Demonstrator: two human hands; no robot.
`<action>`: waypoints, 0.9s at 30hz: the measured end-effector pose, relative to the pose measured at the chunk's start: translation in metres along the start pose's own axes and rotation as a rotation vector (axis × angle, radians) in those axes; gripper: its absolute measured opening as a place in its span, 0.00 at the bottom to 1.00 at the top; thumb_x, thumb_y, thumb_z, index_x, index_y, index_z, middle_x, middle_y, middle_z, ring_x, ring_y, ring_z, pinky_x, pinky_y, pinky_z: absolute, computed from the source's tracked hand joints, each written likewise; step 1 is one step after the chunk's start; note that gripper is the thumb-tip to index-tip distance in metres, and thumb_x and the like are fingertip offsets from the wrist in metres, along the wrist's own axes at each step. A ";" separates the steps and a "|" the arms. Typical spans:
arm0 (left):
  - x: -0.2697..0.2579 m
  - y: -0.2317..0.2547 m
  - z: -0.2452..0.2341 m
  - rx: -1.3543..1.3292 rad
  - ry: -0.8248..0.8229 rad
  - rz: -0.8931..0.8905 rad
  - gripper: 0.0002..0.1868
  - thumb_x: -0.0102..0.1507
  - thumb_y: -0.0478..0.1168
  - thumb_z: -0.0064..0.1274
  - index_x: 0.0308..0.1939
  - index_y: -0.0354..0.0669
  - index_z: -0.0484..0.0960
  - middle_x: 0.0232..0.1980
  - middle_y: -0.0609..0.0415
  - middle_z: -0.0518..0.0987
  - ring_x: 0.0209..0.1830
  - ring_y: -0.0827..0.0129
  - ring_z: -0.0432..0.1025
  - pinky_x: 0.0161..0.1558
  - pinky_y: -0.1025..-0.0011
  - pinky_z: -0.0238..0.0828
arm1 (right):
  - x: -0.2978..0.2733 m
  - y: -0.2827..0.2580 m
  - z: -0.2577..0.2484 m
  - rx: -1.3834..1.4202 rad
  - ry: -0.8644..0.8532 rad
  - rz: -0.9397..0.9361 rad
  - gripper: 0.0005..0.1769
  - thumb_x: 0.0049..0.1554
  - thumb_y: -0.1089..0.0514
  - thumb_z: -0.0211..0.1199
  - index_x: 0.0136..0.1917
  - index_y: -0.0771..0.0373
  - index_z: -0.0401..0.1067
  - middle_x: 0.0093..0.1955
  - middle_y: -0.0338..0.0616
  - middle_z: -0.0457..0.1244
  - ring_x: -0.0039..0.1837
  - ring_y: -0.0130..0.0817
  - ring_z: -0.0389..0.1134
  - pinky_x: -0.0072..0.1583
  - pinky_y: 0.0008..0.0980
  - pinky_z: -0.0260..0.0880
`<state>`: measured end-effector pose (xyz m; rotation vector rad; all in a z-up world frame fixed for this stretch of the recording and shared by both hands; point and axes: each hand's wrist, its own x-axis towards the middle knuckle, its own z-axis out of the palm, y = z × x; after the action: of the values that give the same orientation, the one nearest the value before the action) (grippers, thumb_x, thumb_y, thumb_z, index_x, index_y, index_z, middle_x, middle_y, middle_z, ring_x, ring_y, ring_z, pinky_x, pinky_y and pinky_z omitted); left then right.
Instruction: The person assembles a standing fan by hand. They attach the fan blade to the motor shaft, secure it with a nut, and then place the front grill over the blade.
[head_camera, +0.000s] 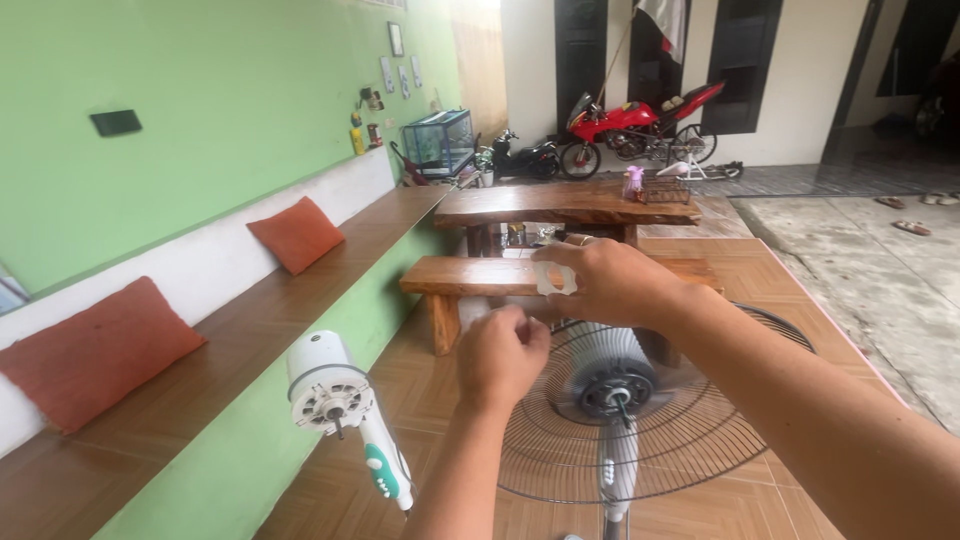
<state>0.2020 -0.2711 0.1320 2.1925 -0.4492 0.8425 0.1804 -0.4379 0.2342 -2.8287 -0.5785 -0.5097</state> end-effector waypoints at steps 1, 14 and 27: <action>0.000 0.002 0.002 0.023 0.037 -0.011 0.12 0.59 0.45 0.55 0.25 0.41 0.80 0.29 0.44 0.82 0.32 0.47 0.78 0.36 0.51 0.75 | -0.002 0.002 0.001 0.003 0.006 0.008 0.38 0.50 0.46 0.70 0.72 0.52 0.65 0.43 0.56 0.72 0.50 0.51 0.73 0.56 0.48 0.72; -0.064 0.021 0.041 0.046 0.075 0.341 0.08 0.64 0.41 0.51 0.32 0.44 0.75 0.33 0.49 0.77 0.31 0.53 0.76 0.32 0.54 0.72 | -0.040 0.009 0.003 0.022 0.362 -0.341 0.31 0.53 0.51 0.68 0.69 0.55 0.68 0.61 0.51 0.64 0.49 0.50 0.73 0.50 0.46 0.74; -0.092 -0.013 0.139 0.083 -0.408 -0.411 0.18 0.62 0.47 0.53 0.46 0.35 0.83 0.51 0.37 0.82 0.54 0.47 0.76 0.56 0.54 0.73 | -0.087 0.046 -0.001 -0.087 0.486 -0.496 0.31 0.53 0.54 0.68 0.69 0.58 0.67 0.63 0.53 0.63 0.55 0.51 0.71 0.54 0.44 0.74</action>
<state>0.2026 -0.3592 -0.0095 2.4201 -0.1424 0.1948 0.1243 -0.5091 0.1964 -2.4703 -1.1641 -1.2841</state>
